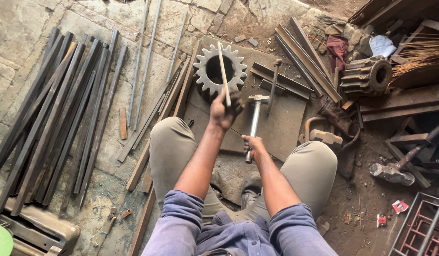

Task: The person sits on the floor of a workshop and uses a hammer to strike a metal rod placed inside a large gear. The person repeatedly lifts the hammer and strikes the rod, occasionally adjusting the rod's position within the gear.

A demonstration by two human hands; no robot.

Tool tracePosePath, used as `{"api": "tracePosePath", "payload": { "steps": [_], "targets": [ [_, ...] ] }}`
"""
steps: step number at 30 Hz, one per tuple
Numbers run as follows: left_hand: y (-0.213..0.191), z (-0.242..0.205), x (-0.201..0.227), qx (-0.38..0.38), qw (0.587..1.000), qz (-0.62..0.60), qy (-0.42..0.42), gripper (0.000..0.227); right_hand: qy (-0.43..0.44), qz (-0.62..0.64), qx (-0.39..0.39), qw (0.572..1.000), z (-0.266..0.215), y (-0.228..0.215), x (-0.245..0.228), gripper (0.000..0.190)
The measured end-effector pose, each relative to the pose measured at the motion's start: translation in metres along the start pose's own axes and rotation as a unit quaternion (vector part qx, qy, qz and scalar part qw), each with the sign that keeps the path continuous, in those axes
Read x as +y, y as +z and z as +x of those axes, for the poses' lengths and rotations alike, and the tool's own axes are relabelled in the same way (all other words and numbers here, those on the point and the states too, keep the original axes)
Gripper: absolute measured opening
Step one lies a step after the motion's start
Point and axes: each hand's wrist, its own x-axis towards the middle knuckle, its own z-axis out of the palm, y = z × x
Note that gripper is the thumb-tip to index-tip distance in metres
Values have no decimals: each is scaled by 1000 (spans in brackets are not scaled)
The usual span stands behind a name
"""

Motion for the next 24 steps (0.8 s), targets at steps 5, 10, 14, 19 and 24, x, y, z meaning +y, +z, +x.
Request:
{"api": "tracePosePath", "payload": {
  "steps": [5, 10, 14, 19, 24],
  "targets": [
    [-85, 45, -41, 143, 961, 236, -3, 54, -56, -29, 11, 998, -13, 5, -5, 27],
    [-147, 66, -49, 196, 922, 333, 28, 55, -150, -69, 68, 984, -44, 20, -16, 32],
    [-143, 89, -40, 228, 931, 284, 37, 56, -364, -90, 60, 925, -70, 28, -37, 39],
    [-112, 108, -24, 415, 773, 473, 75, 80, -517, -58, -42, 853, -115, 24, -86, 55],
    [-91, 120, -11, 470, 708, 525, 52, 92, -592, -80, -137, 790, -150, 35, -122, 52]
  ]
}}
